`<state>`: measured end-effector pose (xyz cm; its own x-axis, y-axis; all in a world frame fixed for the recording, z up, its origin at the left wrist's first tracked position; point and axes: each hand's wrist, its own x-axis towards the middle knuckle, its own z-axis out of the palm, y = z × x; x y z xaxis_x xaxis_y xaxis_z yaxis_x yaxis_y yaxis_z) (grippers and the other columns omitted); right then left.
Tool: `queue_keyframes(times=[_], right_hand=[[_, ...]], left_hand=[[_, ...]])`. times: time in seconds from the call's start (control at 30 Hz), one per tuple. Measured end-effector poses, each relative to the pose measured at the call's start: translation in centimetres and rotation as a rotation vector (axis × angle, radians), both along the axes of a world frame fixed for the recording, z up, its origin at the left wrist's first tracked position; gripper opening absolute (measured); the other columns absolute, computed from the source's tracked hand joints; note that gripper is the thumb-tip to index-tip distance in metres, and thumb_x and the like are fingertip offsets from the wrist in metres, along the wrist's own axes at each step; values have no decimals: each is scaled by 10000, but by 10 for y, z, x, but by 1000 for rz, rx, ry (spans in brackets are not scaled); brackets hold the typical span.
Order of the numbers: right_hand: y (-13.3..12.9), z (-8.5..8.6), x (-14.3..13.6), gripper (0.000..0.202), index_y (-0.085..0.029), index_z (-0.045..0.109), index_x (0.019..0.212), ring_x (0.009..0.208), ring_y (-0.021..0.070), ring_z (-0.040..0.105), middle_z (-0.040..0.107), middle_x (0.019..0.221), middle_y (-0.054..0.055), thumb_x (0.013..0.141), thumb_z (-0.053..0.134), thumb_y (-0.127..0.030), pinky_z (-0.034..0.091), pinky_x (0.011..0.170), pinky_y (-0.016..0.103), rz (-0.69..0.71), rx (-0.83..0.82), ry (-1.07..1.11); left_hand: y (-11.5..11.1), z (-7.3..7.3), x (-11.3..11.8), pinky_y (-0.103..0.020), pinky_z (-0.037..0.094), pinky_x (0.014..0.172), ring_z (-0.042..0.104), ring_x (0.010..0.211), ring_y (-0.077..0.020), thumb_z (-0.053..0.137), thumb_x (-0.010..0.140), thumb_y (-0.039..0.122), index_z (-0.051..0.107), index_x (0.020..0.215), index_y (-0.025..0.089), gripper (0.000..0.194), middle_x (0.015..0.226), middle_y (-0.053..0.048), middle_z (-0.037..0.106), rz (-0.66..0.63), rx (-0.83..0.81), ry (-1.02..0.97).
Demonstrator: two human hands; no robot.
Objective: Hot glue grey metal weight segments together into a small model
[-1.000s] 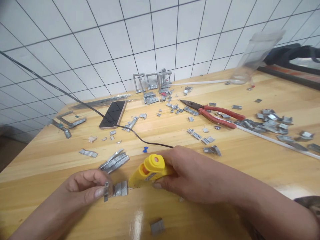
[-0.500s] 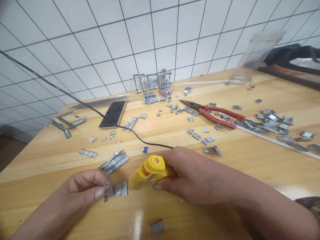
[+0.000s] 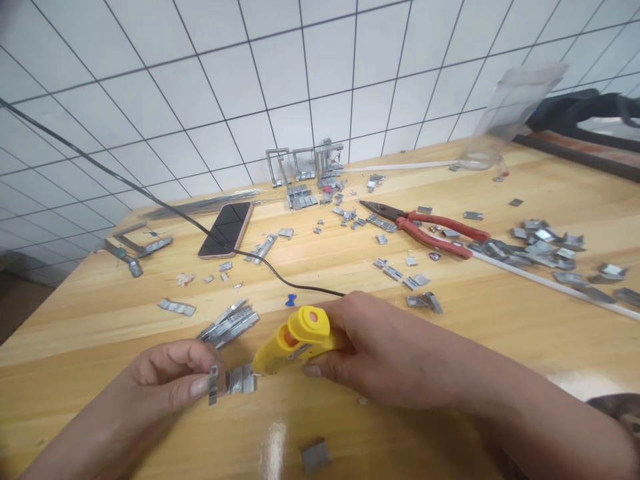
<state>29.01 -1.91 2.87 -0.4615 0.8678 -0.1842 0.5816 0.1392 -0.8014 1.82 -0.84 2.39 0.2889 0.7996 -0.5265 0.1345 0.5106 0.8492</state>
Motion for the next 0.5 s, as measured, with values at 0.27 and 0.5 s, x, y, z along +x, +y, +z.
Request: queue_keyframes(times=[0.27, 0.5], right_hand=[[0, 2, -1, 102, -232, 664, 870, 621, 165, 630, 708, 742, -22, 789, 602, -223, 439, 501, 218, -19, 34, 0], [1, 4, 0, 100, -223, 651, 895, 684, 160, 641, 712, 805, -23, 815, 592, -208, 454, 561, 213, 28, 11, 5]], left_hand=[[-2, -2, 3, -159, 358, 576, 514, 561, -75, 882, 519, 369, 707, 612, 182, 273, 564, 58, 663, 63, 35, 23], [-2, -3, 2, -161, 358, 581, 510, 569, -81, 873, 527, 370, 708, 613, 191, 258, 566, 58, 653, 62, 44, 36]])
